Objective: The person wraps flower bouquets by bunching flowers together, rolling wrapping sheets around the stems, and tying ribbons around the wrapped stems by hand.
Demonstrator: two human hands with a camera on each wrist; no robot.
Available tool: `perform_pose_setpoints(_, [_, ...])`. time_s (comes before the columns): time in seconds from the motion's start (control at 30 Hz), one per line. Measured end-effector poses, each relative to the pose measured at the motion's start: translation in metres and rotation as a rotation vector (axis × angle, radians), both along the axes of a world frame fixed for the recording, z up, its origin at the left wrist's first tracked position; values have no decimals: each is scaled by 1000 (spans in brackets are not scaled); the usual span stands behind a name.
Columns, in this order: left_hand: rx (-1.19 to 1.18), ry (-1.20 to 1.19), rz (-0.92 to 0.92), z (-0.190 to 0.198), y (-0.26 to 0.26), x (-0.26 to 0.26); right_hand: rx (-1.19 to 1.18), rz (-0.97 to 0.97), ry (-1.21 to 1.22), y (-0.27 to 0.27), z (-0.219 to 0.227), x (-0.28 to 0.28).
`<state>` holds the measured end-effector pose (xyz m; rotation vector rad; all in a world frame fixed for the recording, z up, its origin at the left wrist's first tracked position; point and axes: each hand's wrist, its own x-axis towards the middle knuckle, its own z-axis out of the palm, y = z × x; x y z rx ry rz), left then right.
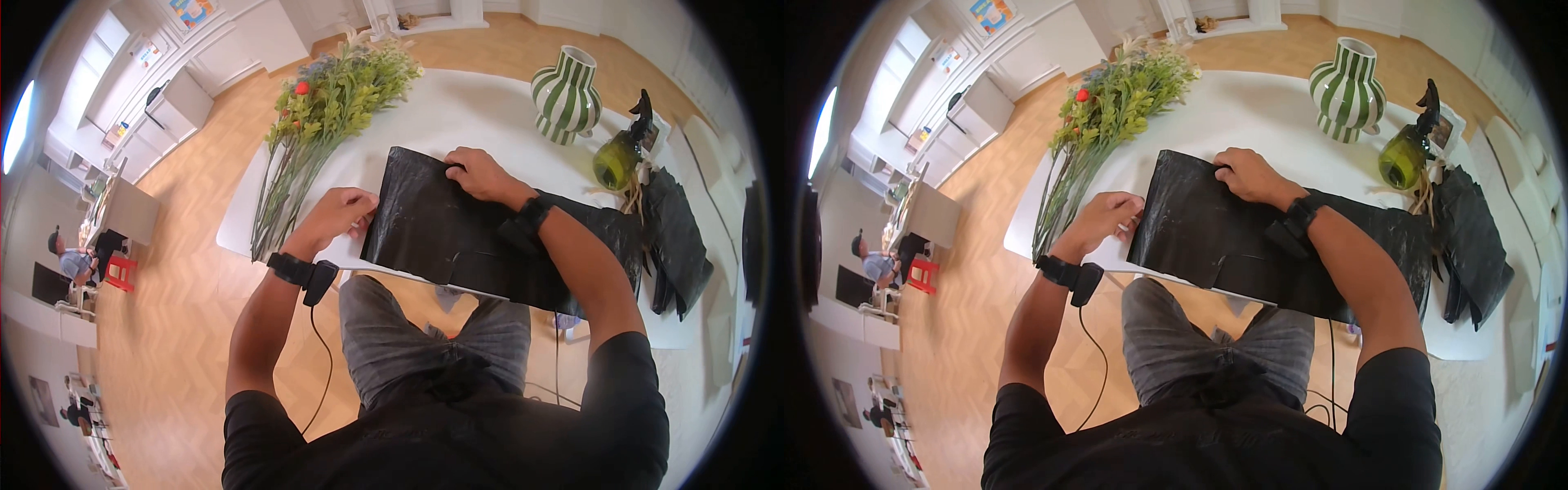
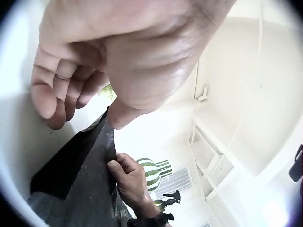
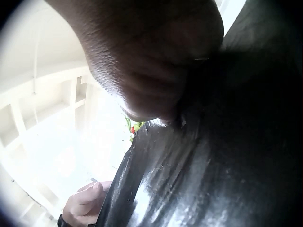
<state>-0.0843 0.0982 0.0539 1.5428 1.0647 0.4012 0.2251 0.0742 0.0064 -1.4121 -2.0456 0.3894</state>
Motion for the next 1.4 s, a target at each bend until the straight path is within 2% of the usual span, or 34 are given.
perform_pose_setpoints(0.13, [12,19,-47,-3,2,12,17,1,-9,1,3,-1])
perform_pose_setpoints(0.23, [69,-9,-3,-21,11,16,-9,-37,-33,-4,4,-2])
perform_pose_setpoints(0.3, [372,30,63,-37,22,10,107,-128,-94,-20,4,-3])
perform_pose_setpoints(0.37, [330,72,101,-25,14,7,226,-113,-214,-37,6,-2])
perform_pose_setpoints(0.47, [361,72,93,-40,18,-2,122,-30,-261,-82,25,-7])
perform_pose_setpoints(0.53, [417,116,78,-38,16,-1,99,12,-295,-109,22,-1])
perform_pose_setpoints(0.6, [359,41,97,-45,21,-4,74,-57,-354,-136,17,12])
perform_pose_setpoints(0.67, [364,76,118,-42,21,-5,60,-98,-409,-159,14,30])
perform_pose_setpoints(0.8, [361,72,129,-48,25,-11,-12,-319,-442,-201,9,71])
perform_pose_setpoints(0.9, [389,54,138,-53,27,-18,4,-445,-445,-226,8,92])
perform_pose_setpoints(0.97, [490,63,75,-60,33,-25,12,-510,-419,-238,9,106])
perform_pose_setpoints(1.0, [625,208,55,-55,31,-23,17,-510,-382,-241,7,111])
perform_pose_setpoints(1.07, [707,258,6,-51,30,-23,-32,-557,-308,-247,10,109])
perform_pose_setpoints(1.13, [715,308,15,-31,19,-17,-79,-557,-351,-248,12,111])
perform_pose_setpoints(1.17, [636,268,74,-32,17,-17,-92,-553,-360,-249,12,111])
perform_pose_setpoints(1.2, [683,194,116,-40,20,-19,-111,-565,-376,-248,14,109])
perform_pose_setpoints(1.27, [670,215,159,-45,24,-24,-113,-544,-363,-247,22,102])
perform_pose_setpoints(1.33, [548,166,224,-44,23,-24,-129,-563,-368,-244,24,105])
perform_pose_setpoints(1.4, [575,231,167,-41,22,-27,-178,-557,-432,-243,22,112])
